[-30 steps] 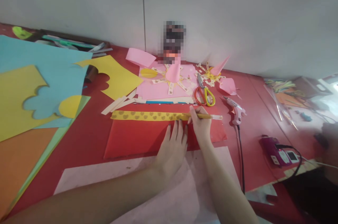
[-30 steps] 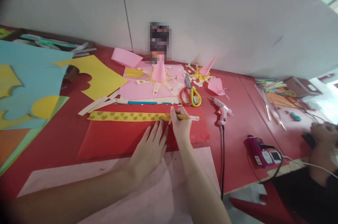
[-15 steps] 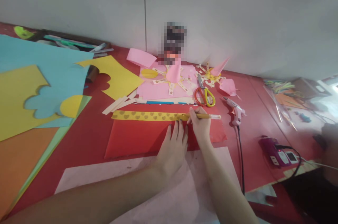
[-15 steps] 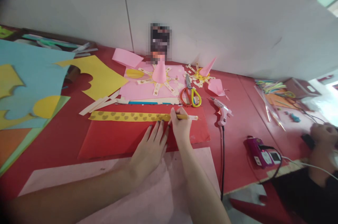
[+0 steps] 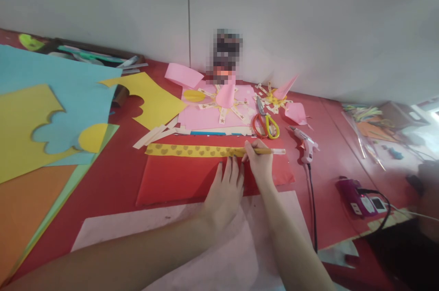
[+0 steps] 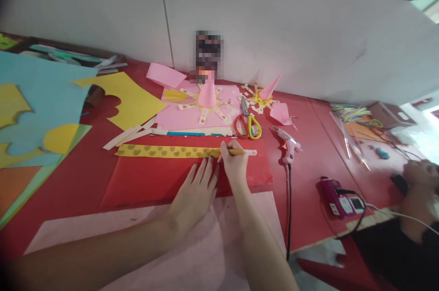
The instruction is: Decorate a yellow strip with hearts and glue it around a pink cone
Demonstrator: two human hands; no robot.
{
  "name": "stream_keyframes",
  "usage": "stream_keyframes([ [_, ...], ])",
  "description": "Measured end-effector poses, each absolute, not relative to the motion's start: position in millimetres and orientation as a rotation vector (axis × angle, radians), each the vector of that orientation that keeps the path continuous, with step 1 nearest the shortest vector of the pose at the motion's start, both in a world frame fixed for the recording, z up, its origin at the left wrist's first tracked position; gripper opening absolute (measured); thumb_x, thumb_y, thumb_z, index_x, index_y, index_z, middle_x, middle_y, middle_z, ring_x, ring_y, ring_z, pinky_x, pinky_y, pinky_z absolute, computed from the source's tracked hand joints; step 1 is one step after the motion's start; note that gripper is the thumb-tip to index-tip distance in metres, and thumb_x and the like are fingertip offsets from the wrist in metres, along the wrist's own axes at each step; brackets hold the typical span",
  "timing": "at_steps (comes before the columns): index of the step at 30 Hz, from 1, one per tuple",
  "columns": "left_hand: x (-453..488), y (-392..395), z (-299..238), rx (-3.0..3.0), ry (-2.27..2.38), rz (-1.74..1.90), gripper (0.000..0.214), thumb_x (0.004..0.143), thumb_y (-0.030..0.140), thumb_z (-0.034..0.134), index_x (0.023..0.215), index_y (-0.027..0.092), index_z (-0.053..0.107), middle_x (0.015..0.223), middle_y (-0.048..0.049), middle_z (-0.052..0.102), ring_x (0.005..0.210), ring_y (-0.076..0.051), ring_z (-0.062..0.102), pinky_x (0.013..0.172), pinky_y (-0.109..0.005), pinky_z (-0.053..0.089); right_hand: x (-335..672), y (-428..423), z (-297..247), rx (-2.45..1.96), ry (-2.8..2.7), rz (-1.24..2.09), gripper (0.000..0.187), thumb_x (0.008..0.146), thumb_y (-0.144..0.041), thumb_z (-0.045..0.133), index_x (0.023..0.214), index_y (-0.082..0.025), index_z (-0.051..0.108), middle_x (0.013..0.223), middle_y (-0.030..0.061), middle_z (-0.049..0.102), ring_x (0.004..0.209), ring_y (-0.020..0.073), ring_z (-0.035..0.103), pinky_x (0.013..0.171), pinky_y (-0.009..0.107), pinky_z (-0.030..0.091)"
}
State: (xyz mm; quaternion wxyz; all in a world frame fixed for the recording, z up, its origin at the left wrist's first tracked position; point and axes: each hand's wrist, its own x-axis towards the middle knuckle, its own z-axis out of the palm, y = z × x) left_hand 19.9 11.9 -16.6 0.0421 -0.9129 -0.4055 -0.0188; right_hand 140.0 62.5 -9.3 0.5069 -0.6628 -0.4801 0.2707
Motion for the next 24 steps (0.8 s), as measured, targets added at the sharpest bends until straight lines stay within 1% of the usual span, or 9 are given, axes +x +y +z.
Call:
stream_keyframes([
  [7, 19.7, 11.1, -19.8, -2.759, -1.233, -0.064, 0.051, 0.08, 0.022, 0.037, 0.128, 0.006, 0.04, 0.135, -0.0199, 0.038, 0.127, -0.035, 0.028, 0.101, -0.049, 0.028, 141.7, 62.6, -13.3, -1.621, -1.13, 0.566, 0.028, 0.078, -0.027, 0.05, 0.055, -0.021, 0.036, 0.034, -0.0103, 0.041, 0.035, 0.0082, 0.042, 0.048, 0.02, 0.036],
  [11, 19.9, 11.4, -18.8, -2.775, -1.235, -0.068, 0.051, 0.08, 0.021, 0.037, 0.129, 0.006, 0.039, 0.135, -0.0201, 0.038, 0.128, -0.034, 0.027, 0.102, -0.05, 0.027, 141.7, 62.8, -11.3, -1.612, -1.119, 0.575, 0.028, 0.08, -0.03, 0.05, 0.057, -0.021, 0.037, 0.036, -0.0096, 0.044, 0.037, 0.0092, 0.044, 0.048, 0.02, 0.037],
  [18, 20.0, 11.7, -15.5, -2.787, -1.249, -0.012, 0.05, 0.081, 0.021, 0.034, 0.129, 0.009, 0.039, 0.135, -0.0161, 0.039, 0.128, -0.031, 0.029, 0.103, -0.048, 0.028, 139.4, 61.4, -9.0, -1.616, -1.141, 0.589, 0.029, 0.08, -0.034, 0.051, 0.058, -0.021, 0.038, 0.037, -0.0089, 0.046, 0.04, 0.0099, 0.047, 0.051, 0.021, 0.039],
  [24, 20.4, 11.1, -16.9, -2.795, -1.27, -0.062, 0.051, 0.08, 0.02, 0.035, 0.129, 0.007, 0.038, 0.135, -0.0182, 0.039, 0.128, -0.031, 0.028, 0.104, -0.049, 0.025, 138.6, 61.6, -8.0, -1.608, -1.118, 0.622, 0.029, 0.079, -0.038, 0.05, 0.058, -0.022, 0.039, 0.038, -0.008, 0.048, 0.04, 0.0107, 0.048, 0.051, 0.022, 0.04],
])
